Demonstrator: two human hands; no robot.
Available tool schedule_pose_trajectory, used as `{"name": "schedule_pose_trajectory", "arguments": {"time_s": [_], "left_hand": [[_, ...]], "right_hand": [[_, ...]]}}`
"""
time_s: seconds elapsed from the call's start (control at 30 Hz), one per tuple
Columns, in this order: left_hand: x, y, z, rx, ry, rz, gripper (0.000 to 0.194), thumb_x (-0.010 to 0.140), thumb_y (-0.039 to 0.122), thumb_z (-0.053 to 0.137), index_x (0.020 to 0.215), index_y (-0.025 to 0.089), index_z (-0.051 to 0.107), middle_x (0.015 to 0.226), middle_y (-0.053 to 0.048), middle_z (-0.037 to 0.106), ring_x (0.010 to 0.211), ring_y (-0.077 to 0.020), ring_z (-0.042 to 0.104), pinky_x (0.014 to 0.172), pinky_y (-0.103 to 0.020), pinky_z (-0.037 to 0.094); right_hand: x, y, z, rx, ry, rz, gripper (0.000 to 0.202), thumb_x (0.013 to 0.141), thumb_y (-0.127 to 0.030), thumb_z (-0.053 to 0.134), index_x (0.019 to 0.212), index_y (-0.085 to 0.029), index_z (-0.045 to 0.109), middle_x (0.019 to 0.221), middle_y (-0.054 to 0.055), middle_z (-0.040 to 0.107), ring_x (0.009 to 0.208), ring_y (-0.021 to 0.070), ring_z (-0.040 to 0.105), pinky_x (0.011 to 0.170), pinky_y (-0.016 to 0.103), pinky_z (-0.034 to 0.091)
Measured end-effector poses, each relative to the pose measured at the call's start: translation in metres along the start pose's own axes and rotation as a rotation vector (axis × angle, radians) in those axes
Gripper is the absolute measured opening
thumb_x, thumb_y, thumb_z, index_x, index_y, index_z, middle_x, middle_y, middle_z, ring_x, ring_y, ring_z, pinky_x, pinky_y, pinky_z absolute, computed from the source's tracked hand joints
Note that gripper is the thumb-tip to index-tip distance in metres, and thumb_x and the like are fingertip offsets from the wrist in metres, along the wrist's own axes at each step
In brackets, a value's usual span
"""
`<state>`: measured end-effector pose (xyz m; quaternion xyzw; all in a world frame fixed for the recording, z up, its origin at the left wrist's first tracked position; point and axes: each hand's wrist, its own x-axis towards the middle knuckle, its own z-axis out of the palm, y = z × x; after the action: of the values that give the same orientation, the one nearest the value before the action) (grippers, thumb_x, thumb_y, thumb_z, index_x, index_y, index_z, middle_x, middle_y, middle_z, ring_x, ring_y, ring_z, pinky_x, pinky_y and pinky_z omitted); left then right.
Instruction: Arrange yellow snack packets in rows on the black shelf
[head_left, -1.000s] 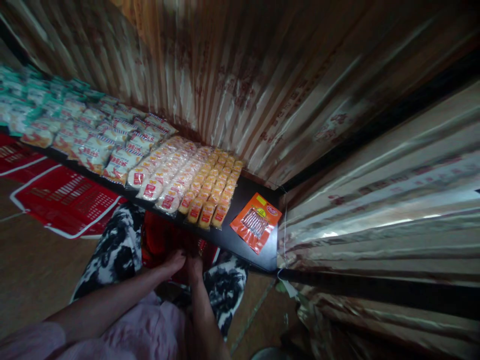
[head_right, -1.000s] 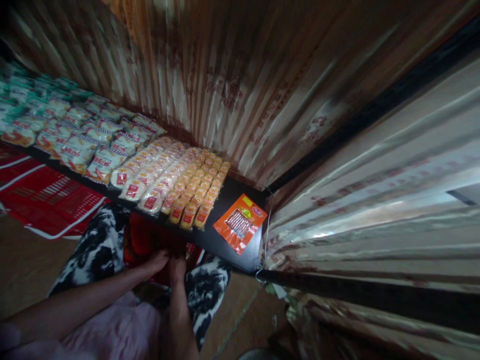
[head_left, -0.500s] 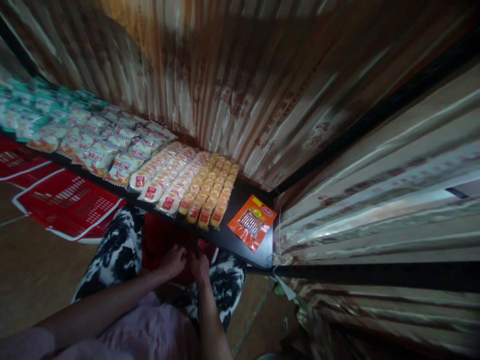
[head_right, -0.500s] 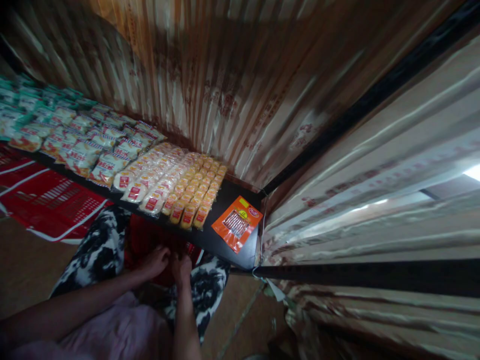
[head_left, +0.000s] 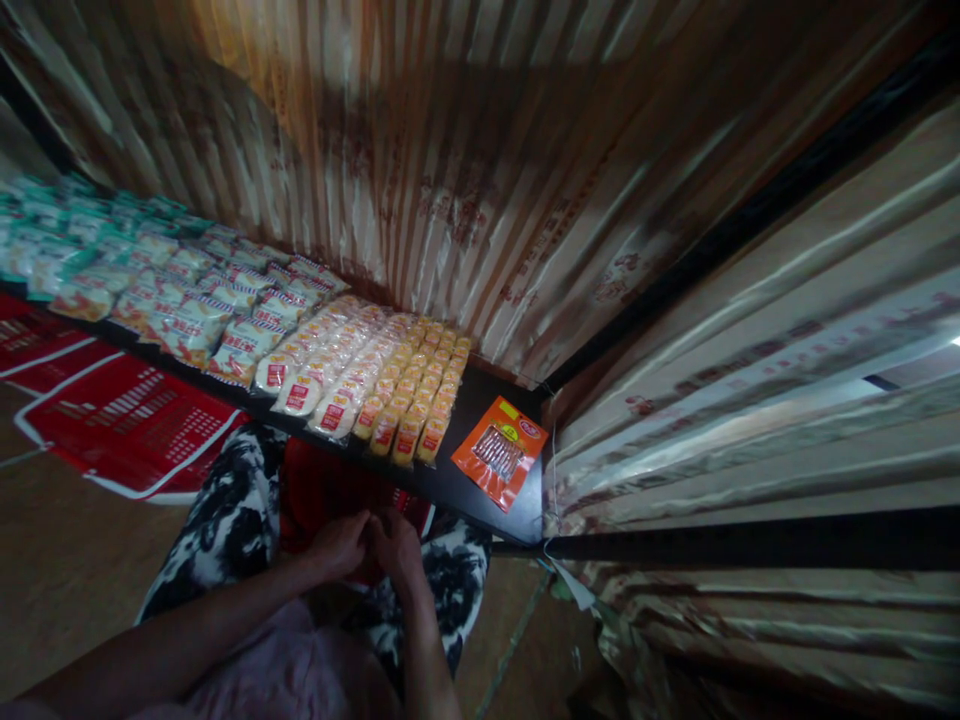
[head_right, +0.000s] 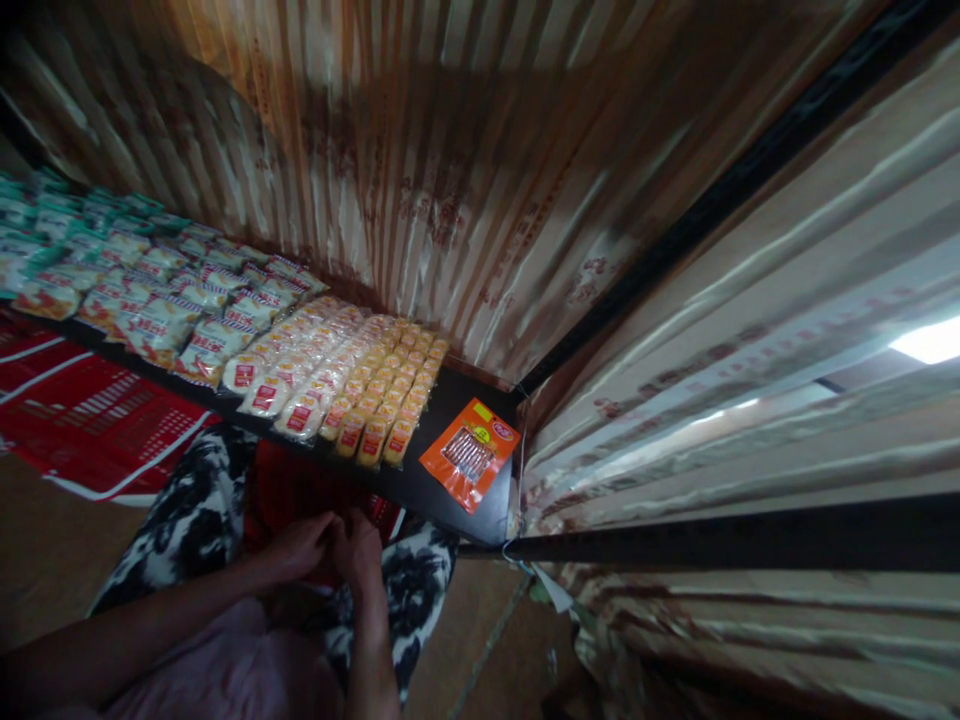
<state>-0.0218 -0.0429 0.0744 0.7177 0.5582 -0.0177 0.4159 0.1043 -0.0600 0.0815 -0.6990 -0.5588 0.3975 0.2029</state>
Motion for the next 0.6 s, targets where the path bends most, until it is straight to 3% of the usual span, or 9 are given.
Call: {"name": "schedule_pose_trajectory", "arguments": {"time_s": [0.23, 0.43, 0.6], "left_hand": [[0.0, 0.002, -0.015, -0.115, 0.047, 0.04, 0.021, 0.08, 0.017, 0.043, 0.096, 0.018, 0.057, 0.102, -0.009, 0.067, 0.098, -0.0203, 0.063, 0.084, -0.027, 0.042], [-0.005, 0.014, -0.039, -0.213, 0.051, 0.088, 0.016, 0.079, 0.02, 0.046, 0.089, 0.018, 0.058, 0.093, -0.005, 0.068, 0.089, -0.018, 0.063, 0.078, -0.024, 0.043], [-0.001, 0.014, -0.042, -0.354, 0.095, 0.099, 0.019, 0.078, 0.026, 0.046, 0.089, 0.017, 0.059, 0.093, -0.004, 0.068, 0.09, -0.0183, 0.062, 0.082, -0.026, 0.044]], "right_hand": [[-0.006, -0.009, -0.012, 0.195, 0.096, -0.082, 0.036, 0.089, -0.036, 0.039, 0.108, -0.015, 0.061, 0.094, 0.009, 0.07, 0.086, 0.0181, 0.065, 0.075, 0.025, 0.046], [-0.006, -0.006, -0.019, 0.334, 0.193, -0.078, 0.038, 0.09, -0.041, 0.037, 0.098, -0.017, 0.064, 0.092, 0.008, 0.07, 0.087, 0.0182, 0.063, 0.078, 0.027, 0.046], [-0.006, 0.0, -0.016, 0.518, 0.221, -0.035, 0.038, 0.085, -0.044, 0.043, 0.1, -0.017, 0.064, 0.099, 0.008, 0.069, 0.094, 0.0193, 0.062, 0.084, 0.029, 0.047]]}}
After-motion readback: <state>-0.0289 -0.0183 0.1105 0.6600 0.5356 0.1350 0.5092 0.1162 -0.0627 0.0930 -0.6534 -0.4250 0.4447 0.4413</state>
